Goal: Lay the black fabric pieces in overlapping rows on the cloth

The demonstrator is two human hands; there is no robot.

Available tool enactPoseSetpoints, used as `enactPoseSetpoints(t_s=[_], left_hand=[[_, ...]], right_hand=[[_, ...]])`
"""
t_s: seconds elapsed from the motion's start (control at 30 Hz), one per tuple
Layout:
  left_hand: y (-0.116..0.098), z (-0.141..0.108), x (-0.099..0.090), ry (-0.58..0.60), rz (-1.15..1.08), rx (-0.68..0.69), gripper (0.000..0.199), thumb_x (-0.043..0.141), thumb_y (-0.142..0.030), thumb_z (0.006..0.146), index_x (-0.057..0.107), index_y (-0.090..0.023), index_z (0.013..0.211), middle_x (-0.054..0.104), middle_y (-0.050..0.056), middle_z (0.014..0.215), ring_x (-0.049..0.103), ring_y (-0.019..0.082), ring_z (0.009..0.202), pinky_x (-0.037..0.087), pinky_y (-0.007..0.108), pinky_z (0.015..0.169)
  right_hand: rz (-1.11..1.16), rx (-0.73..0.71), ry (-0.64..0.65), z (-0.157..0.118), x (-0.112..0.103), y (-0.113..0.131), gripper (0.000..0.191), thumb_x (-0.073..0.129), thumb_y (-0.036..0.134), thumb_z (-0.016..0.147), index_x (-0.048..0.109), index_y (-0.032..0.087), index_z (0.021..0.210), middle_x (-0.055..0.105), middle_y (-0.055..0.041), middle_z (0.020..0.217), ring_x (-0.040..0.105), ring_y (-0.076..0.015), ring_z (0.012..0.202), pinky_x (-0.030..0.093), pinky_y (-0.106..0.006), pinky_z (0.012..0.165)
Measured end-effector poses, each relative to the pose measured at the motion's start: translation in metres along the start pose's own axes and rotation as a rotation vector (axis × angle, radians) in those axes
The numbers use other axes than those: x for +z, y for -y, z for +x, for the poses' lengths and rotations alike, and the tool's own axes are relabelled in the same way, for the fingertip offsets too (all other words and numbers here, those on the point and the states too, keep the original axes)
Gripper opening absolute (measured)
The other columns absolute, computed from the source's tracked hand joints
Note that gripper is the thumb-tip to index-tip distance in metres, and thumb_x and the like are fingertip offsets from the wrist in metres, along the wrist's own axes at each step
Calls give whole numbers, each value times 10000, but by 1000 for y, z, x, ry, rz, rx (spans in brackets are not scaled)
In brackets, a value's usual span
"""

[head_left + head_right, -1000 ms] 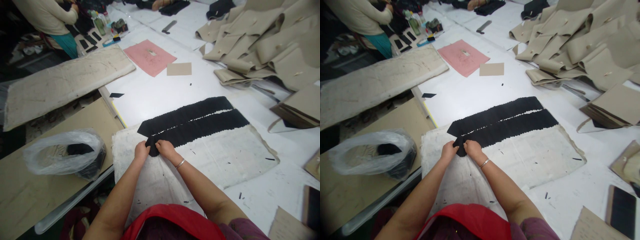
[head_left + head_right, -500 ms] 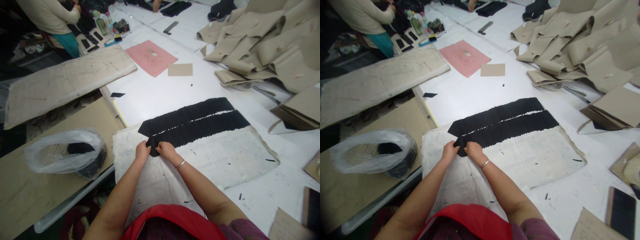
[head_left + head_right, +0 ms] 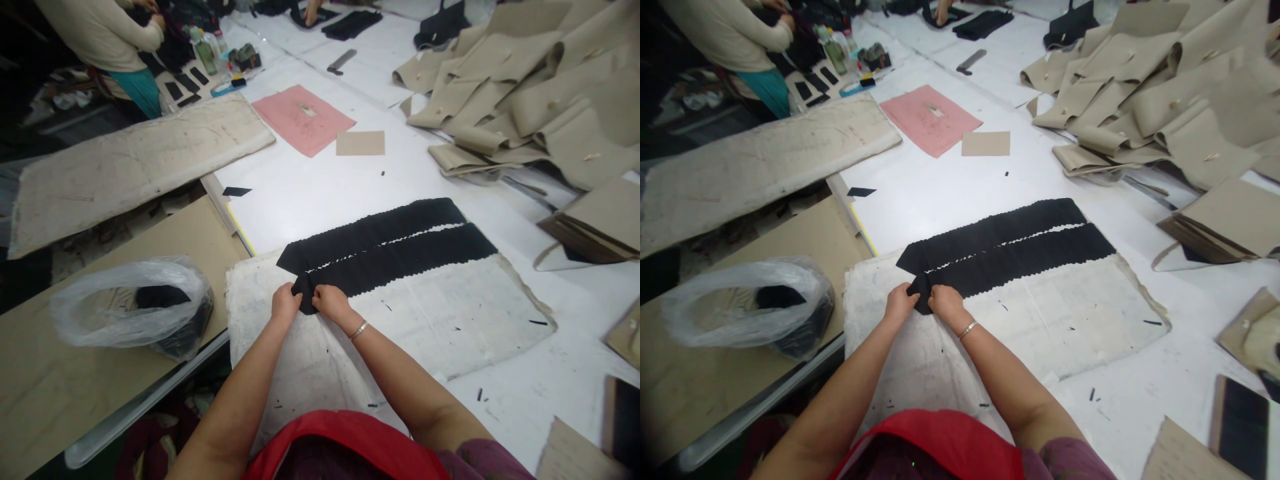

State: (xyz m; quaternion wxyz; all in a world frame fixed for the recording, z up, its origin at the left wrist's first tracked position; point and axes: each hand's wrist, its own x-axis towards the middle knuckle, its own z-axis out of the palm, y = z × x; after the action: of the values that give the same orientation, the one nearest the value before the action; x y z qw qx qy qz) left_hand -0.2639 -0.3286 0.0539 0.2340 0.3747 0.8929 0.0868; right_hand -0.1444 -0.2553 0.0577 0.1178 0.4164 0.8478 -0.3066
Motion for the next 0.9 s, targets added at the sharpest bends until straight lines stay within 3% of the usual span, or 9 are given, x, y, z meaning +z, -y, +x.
enactPoseSetpoints(t_s=[0.13, 0.3, 0.47, 0.67, 0.77, 0.9], left_hand=[[1, 0, 2, -11, -15, 21, 197, 572, -244, 718, 622, -164, 890, 652, 79, 882, 588, 191, 853, 400, 245, 728], [1, 0, 4, -21, -16, 11, 216, 571, -230, 719, 606, -164, 922, 637, 85, 918, 577, 196, 893, 397, 255, 759], [0, -2, 5, -40, -46, -9, 202, 584, -214, 714, 581, -171, 912, 616, 67, 941, 559, 183, 920, 389, 257, 790], [8, -16, 2, -114, -127, 18, 152, 584, -212, 708, 539, -185, 850, 588, 42, 908, 547, 160, 891, 395, 254, 788], [19, -23, -1, -129, -281, -2, 139, 585, -234, 702, 529, -177, 817, 591, 26, 853, 560, 148, 832, 418, 249, 748], [35, -29, -4, 16, -685, -103, 210, 593, -260, 691, 528, -157, 862, 608, -1, 754, 574, 119, 671, 442, 222, 617]], right_hand=[[73, -46, -60, -1, 1, 0, 144, 482, 254, 782, 606, 185, 805, 637, -44, 862, 578, -141, 789, 364, -213, 641], [222, 8, -43, 5, 7, 3, 222, 512, 331, 793, 556, 158, 925, 646, -48, 830, 581, -133, 725, 364, -205, 601], [111, 29, -20, 6, 11, 10, 225, 553, 360, 771, 581, 168, 885, 655, -69, 880, 598, -174, 812, 372, -225, 624], [180, -45, -119, -15, 19, 13, 185, 517, 301, 800, 562, 193, 943, 653, -42, 869, 593, -162, 793, 374, -227, 657], [330, -119, -167, -25, 25, 12, 158, 508, 293, 805, 554, 199, 922, 640, -20, 847, 580, -144, 757, 388, -221, 663], [657, -144, -80, -27, 32, 11, 143, 497, 316, 800, 540, 188, 847, 604, 14, 779, 557, -118, 671, 426, -211, 608]])
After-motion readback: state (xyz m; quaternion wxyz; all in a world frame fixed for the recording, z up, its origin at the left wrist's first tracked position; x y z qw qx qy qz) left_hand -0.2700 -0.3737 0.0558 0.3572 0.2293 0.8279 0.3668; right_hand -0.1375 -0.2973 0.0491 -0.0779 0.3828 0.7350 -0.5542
